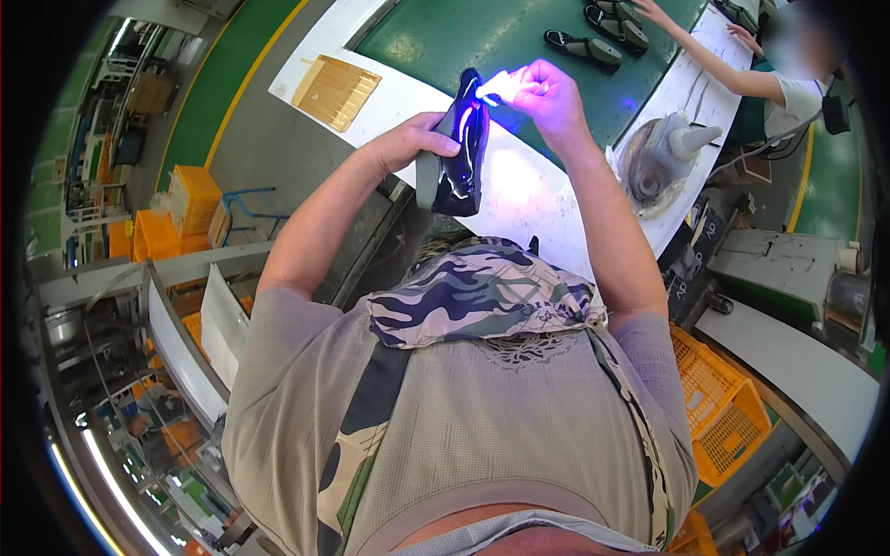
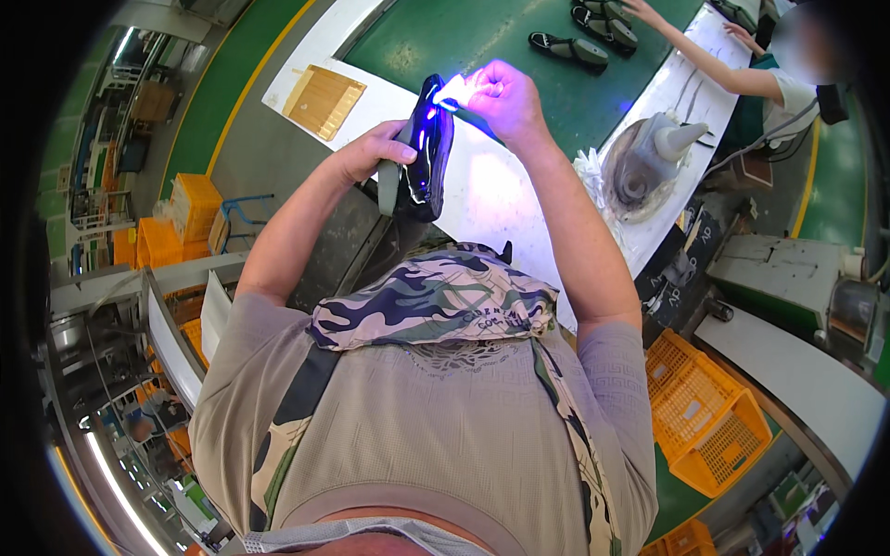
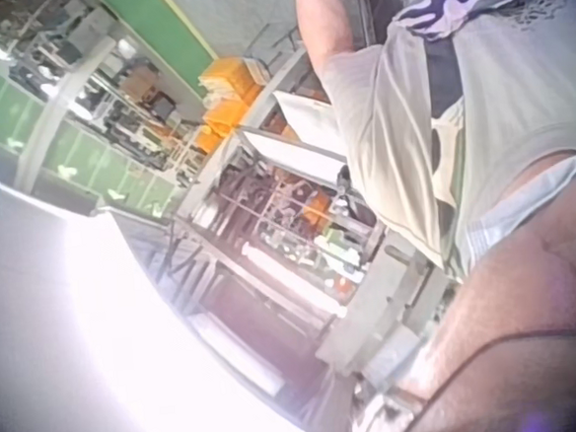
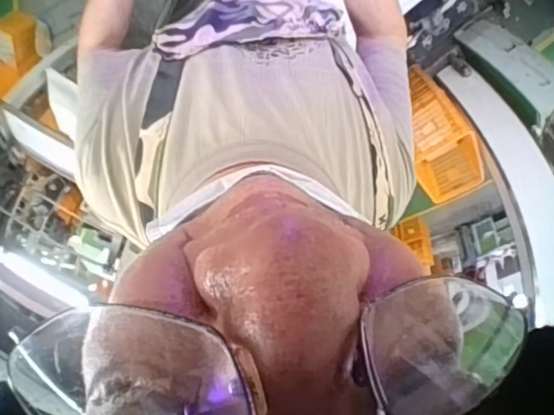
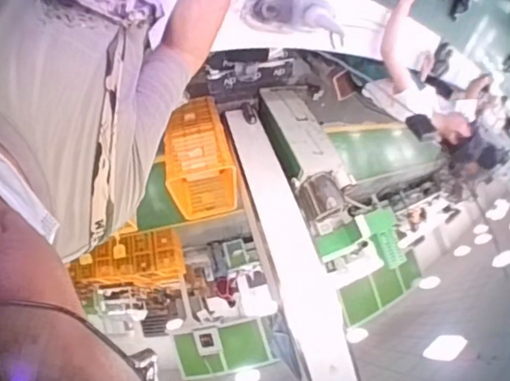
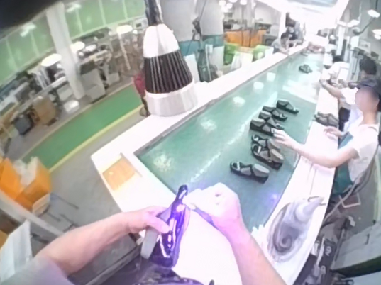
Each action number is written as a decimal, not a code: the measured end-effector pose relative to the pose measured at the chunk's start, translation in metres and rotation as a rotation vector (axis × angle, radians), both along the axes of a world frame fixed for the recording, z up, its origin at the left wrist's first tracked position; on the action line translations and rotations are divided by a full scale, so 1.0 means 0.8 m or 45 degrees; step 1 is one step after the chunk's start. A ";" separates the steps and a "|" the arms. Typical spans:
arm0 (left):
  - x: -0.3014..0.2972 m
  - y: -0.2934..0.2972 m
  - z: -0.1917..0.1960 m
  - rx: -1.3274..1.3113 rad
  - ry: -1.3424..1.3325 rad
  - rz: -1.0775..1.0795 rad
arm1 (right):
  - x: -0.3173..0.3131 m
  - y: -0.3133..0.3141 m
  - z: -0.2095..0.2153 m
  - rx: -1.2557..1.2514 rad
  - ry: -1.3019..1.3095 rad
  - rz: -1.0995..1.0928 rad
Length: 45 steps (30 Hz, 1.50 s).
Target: Cleaning and inspecting shoes at a manufacturing station using a cloth and a specialized tool.
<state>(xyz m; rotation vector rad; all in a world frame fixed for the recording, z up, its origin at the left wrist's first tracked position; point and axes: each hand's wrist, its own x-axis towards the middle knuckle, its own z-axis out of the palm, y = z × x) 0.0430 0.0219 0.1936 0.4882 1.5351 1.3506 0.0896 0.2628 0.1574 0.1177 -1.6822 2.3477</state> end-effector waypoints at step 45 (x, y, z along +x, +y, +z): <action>0.186 -0.009 -0.095 0.509 -1.177 0.502 | 0.155 0.000 0.010 0.138 -0.034 0.523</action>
